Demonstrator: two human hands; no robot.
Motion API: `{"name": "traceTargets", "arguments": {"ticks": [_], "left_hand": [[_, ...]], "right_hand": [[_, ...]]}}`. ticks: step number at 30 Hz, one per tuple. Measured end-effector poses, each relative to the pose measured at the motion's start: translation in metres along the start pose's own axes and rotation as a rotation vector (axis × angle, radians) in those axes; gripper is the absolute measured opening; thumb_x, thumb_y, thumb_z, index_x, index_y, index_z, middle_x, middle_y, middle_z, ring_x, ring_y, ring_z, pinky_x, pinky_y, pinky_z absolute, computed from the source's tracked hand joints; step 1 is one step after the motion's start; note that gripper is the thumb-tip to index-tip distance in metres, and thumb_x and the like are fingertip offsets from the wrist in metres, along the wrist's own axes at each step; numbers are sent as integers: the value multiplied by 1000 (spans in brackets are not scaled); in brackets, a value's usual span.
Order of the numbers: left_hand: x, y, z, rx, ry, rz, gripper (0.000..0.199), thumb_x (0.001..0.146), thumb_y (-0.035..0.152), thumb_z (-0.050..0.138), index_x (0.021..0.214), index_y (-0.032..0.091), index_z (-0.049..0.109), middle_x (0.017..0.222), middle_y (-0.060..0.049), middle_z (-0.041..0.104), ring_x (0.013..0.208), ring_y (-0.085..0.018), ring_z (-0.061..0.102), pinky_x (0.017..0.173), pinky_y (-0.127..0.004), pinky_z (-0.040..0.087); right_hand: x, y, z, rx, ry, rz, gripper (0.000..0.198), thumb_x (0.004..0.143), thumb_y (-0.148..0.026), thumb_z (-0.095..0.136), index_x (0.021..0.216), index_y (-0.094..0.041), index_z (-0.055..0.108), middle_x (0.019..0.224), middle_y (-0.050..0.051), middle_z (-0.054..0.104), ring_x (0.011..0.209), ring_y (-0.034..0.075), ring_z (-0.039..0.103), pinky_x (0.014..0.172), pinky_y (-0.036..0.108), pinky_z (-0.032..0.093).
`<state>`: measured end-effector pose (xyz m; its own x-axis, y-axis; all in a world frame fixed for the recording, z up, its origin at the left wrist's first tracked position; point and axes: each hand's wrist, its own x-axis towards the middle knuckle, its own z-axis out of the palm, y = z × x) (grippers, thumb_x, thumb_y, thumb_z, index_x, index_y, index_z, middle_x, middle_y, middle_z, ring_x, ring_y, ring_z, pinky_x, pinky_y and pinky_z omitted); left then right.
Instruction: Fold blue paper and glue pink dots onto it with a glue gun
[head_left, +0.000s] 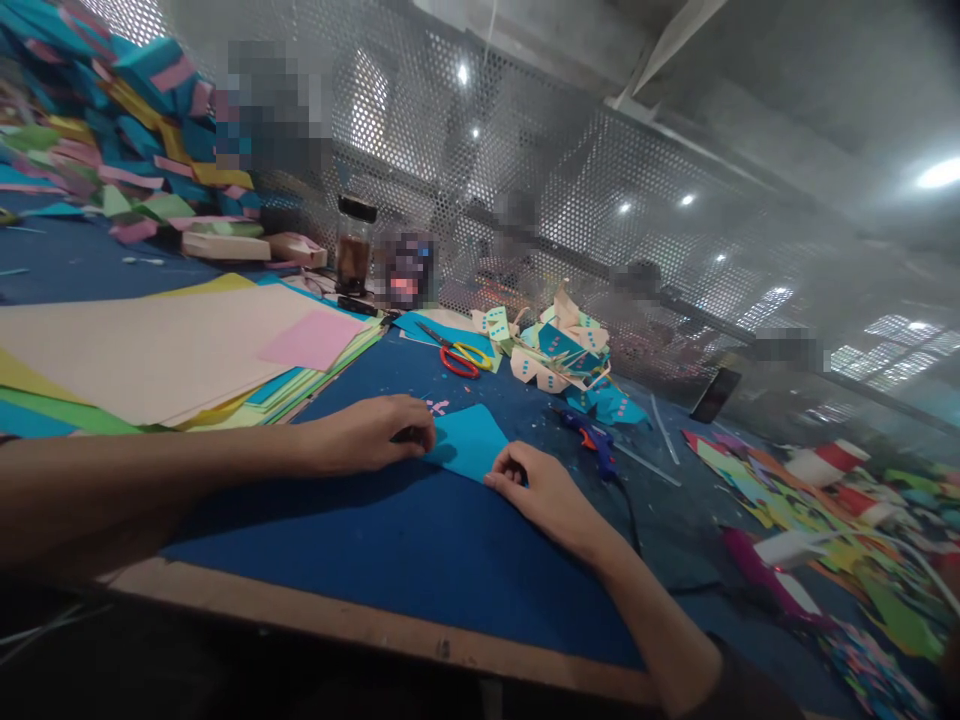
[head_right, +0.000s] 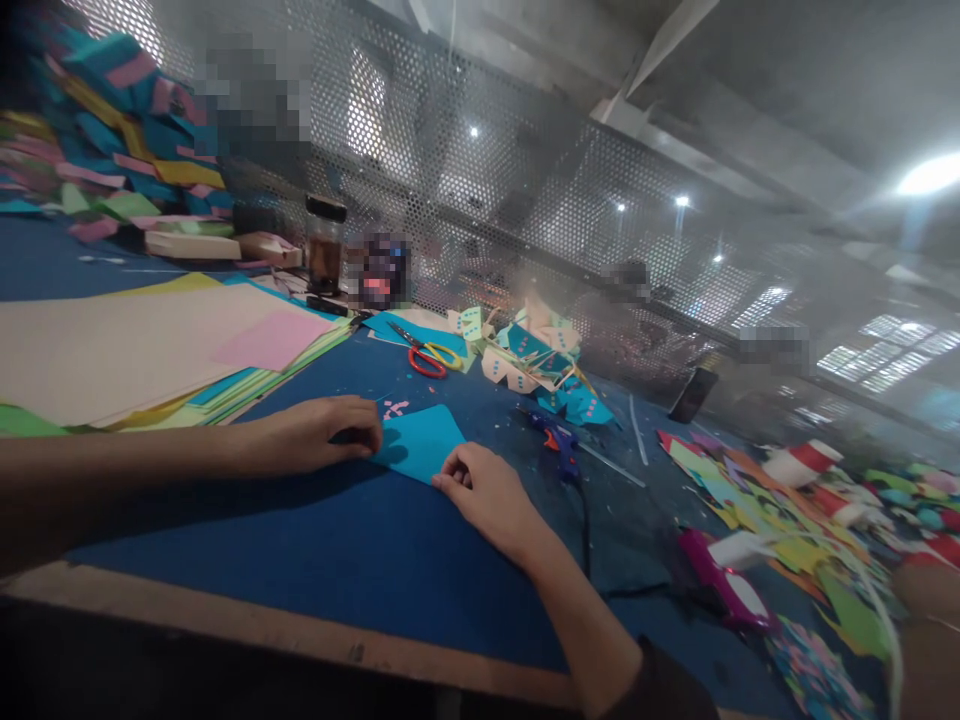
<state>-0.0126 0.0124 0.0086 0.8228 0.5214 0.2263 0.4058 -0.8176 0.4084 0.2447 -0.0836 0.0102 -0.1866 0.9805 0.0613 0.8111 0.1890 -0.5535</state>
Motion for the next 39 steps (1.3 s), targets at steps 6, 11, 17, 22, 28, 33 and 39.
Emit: {"name": "traceTargets", "arguments": {"ticks": [6, 11, 17, 22, 28, 33, 39], "left_hand": [[-5, 0, 7, 247, 41, 259, 37, 95, 6, 45, 113, 29, 68, 113, -4, 69, 105, -21, 62, 89, -33, 44], [-7, 2, 11, 410, 70, 352, 34, 91, 3, 49, 109, 25, 68, 107, -5, 68, 95, -21, 62, 83, -32, 43], [-9, 4, 14, 460, 64, 404, 35, 85, 0, 54, 110, 21, 66, 101, -6, 68, 90, -22, 59, 80, -32, 44], [-8, 8, 11, 446, 33, 396, 40, 86, 0, 51, 117, 22, 64, 105, -6, 67, 91, -21, 61, 81, -32, 45], [-8, 10, 8, 417, 18, 395, 46, 87, 1, 49, 124, 26, 63, 103, -7, 66, 87, -21, 61, 80, -32, 47], [-9, 10, 8, 422, 20, 380, 43, 89, 4, 51, 123, 26, 64, 99, -7, 65, 85, -21, 60, 77, -30, 47], [-9, 6, 10, 419, 33, 369, 43, 89, 5, 52, 123, 28, 65, 99, -6, 66, 88, -21, 61, 75, -28, 48]], "right_hand": [[1, -1, 0, -1, 0, 4, 12, 91, -29, 65, 84, -19, 65, 82, 0, 64, 76, 16, 57, 67, 27, 39], [1, 1, 1, 7, 4, 1, 11, 90, -29, 66, 84, -20, 66, 80, 0, 63, 75, 15, 57, 66, 27, 39], [0, 1, 0, -7, -7, -15, 10, 90, -28, 66, 83, -20, 66, 83, 0, 64, 75, 14, 56, 67, 27, 38], [0, 1, -2, -24, -20, 4, 11, 90, -28, 66, 83, -19, 65, 82, 0, 63, 75, 14, 55, 66, 26, 37], [-2, 2, -6, -14, -36, -1, 13, 90, -30, 65, 83, -19, 64, 80, 0, 62, 74, 14, 55, 65, 26, 37], [-3, 4, -11, -14, -71, 37, 13, 90, -31, 65, 84, -19, 65, 76, -1, 61, 71, 13, 54, 61, 25, 35], [-7, 7, -20, -12, -107, 59, 16, 90, -34, 66, 84, -19, 65, 76, -2, 62, 71, 13, 55, 61, 25, 35]]}}
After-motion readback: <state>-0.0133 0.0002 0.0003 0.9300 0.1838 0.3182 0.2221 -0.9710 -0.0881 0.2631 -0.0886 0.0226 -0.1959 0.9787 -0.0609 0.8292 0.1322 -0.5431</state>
